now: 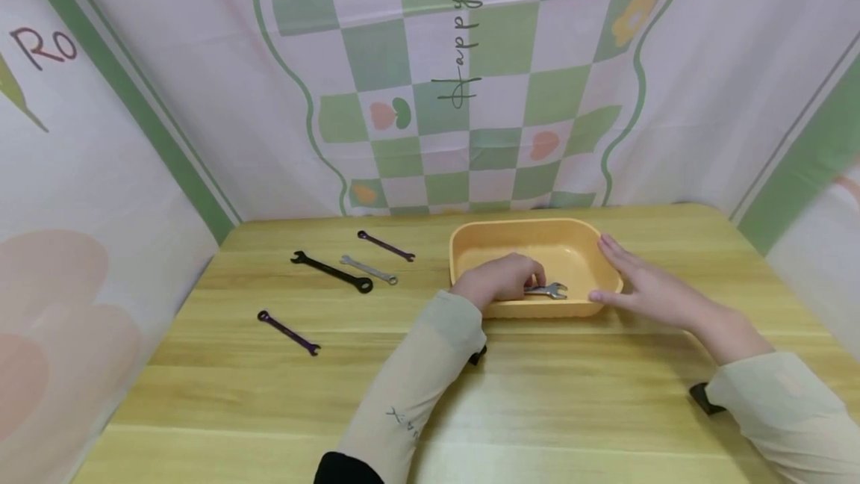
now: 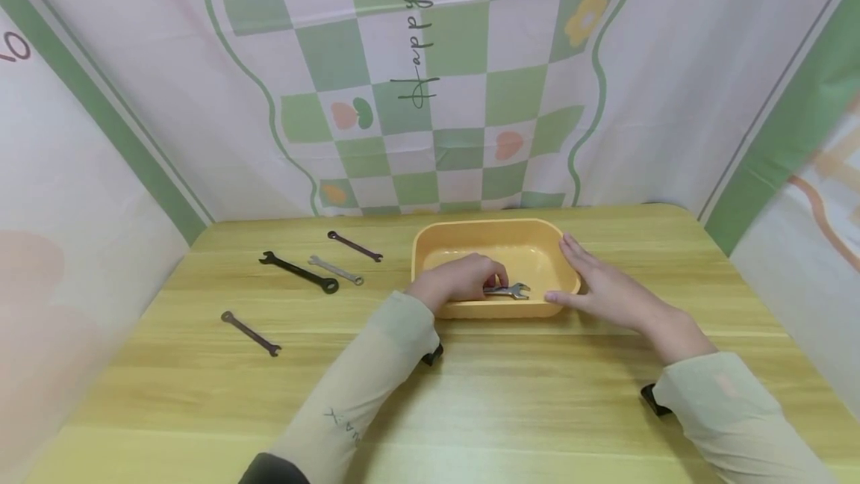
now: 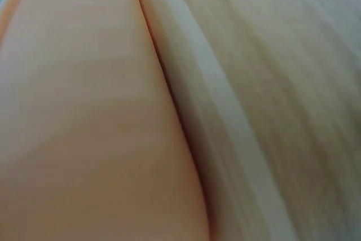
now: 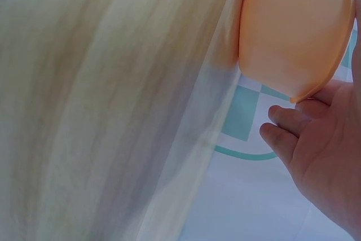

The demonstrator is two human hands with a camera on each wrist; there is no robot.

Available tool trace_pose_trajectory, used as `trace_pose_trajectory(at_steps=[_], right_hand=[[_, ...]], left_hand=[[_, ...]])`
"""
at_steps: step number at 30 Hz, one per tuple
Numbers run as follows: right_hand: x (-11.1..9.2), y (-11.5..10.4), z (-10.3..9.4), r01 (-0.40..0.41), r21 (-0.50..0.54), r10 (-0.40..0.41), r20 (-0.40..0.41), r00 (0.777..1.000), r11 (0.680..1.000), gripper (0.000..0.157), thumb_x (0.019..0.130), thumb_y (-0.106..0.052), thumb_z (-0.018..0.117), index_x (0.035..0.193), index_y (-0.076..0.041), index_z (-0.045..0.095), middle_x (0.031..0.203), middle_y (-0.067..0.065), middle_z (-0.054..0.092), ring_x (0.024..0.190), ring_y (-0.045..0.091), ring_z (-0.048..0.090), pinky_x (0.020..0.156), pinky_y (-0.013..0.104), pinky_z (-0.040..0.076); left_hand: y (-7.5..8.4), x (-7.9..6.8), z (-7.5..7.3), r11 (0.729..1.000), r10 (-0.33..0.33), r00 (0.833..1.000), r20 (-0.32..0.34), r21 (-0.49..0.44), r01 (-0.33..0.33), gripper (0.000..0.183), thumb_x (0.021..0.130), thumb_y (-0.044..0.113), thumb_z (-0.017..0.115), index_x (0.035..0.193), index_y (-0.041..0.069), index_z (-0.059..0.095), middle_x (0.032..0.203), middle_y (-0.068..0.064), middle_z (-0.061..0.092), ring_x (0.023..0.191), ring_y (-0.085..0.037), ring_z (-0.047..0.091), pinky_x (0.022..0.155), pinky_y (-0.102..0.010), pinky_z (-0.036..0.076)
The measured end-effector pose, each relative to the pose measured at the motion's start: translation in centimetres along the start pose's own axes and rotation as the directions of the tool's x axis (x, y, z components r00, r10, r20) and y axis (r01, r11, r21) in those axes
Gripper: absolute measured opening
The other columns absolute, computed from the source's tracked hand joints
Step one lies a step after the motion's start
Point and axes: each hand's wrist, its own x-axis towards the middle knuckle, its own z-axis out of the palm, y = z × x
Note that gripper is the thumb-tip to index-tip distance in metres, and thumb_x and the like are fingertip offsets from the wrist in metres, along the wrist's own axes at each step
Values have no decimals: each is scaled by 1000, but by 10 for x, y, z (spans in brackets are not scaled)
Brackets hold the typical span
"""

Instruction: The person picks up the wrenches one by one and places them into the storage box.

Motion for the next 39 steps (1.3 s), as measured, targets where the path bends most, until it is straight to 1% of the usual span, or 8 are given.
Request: trace_pose_trajectory(at_steps=[7, 22, 28, 32, 39], right_hand=[[-1, 0, -1, 2, 26, -2, 12, 1000, 1000, 92, 87, -43, 60, 150, -16, -2, 153, 3, -6, 136, 41, 6, 103, 60, 15], [-1, 2, 1, 11, 23, -12, 7, 1000, 1000, 90, 88, -42, 59, 150, -19, -2, 153, 1, -5, 136, 41, 8, 103, 60, 16], [-1, 2, 1, 15, 20, -15, 5, 1000, 1000, 91, 87, -42, 60, 150, -18, -2, 153, 2, -6, 135, 42, 8, 103, 60, 16], [-1, 1, 1, 7, 30, -8, 13, 1000, 1000, 91, 88, -42, 60, 149, -18, -3, 153, 2, -7, 135, 43, 7, 103, 61, 15], [-1, 0, 0, 5, 21, -5, 13, 1000, 1000, 91, 88, -43, 60, 149, -18, -3, 153, 2, -7, 135, 43, 7, 103, 61, 15]], left_hand=[[-1, 1, 1, 1000, 8, 1000, 1, 4, -8, 24, 88, 3, 58, 104, 19, 66, 93, 7, 58, 84, -5, 50, 74, -16, 40], [-2, 3, 2, 1000, 3, 1000, 23, -23, -2, 21, 91, 6, 55, 105, 18, 66, 94, 5, 59, 84, -5, 50, 74, -15, 39], [-3, 1, 2, 999, -24, 999, 38, -36, 25, 25, 90, 4, 55, 106, 19, 66, 93, 7, 57, 85, -5, 50, 75, -15, 39], [-1, 0, 0, 997, -47, 998, 46, -55, 50, 27, 89, 3, 55, 109, 19, 66, 97, 6, 58, 88, -5, 51, 76, -15, 39], [1, -1, -2, 995, -66, 996, 53, -68, 70, 29, 89, 3, 55, 111, 19, 65, 99, 7, 58, 89, -5, 51, 77, -16, 39]])
